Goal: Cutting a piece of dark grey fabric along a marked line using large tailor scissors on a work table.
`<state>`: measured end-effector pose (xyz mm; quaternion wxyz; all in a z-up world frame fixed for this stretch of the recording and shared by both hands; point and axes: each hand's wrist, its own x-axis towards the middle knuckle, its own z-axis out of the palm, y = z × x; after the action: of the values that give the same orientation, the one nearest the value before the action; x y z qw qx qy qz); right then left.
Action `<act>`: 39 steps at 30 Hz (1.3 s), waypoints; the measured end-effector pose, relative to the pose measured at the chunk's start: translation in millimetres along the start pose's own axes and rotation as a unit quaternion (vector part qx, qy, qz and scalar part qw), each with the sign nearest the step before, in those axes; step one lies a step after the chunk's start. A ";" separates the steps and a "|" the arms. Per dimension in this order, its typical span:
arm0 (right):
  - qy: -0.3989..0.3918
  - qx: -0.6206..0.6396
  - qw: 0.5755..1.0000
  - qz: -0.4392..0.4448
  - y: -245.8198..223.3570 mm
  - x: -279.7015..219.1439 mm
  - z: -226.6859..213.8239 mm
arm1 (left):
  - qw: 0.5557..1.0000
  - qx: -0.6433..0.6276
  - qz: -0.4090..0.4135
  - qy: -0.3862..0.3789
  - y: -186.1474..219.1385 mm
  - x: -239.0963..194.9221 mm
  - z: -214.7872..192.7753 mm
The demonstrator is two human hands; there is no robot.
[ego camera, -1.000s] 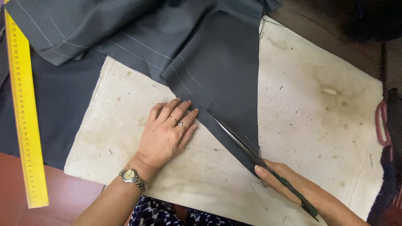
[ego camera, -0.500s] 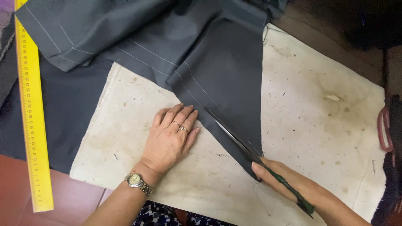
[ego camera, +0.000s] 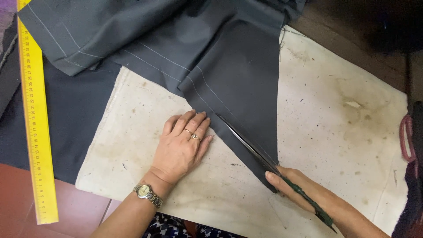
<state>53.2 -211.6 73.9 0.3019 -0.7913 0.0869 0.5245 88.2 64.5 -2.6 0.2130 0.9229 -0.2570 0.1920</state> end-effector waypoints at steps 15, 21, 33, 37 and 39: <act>0.006 0.035 0.996 0.076 -55.7 -9.6 -6.1 | 1.000 -0.007 -0.026 -0.003 0.0 -1.5 1.2; -0.012 0.034 0.999 -0.025 -25.1 8.6 -3.3 | 1.000 -0.008 -0.025 -0.005 -0.6 -1.8 2.1; -0.017 0.051 0.998 0.023 -31.5 3.8 -4.7 | 1.000 0.004 -0.027 -0.014 -0.2 -2.0 1.6; -0.014 0.047 0.999 0.009 -18.5 11.7 -3.5 | 0.999 0.004 -0.029 -0.016 -0.1 -2.0 1.6; -0.019 0.035 0.999 0.006 -8.8 18.7 -3.1 | 0.999 0.003 -0.028 -0.016 -0.4 -1.8 1.8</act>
<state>67.7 -202.9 61.6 0.3281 -0.7695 0.1043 0.5379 87.4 64.6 -5.1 0.2111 0.9334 -0.2336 0.1723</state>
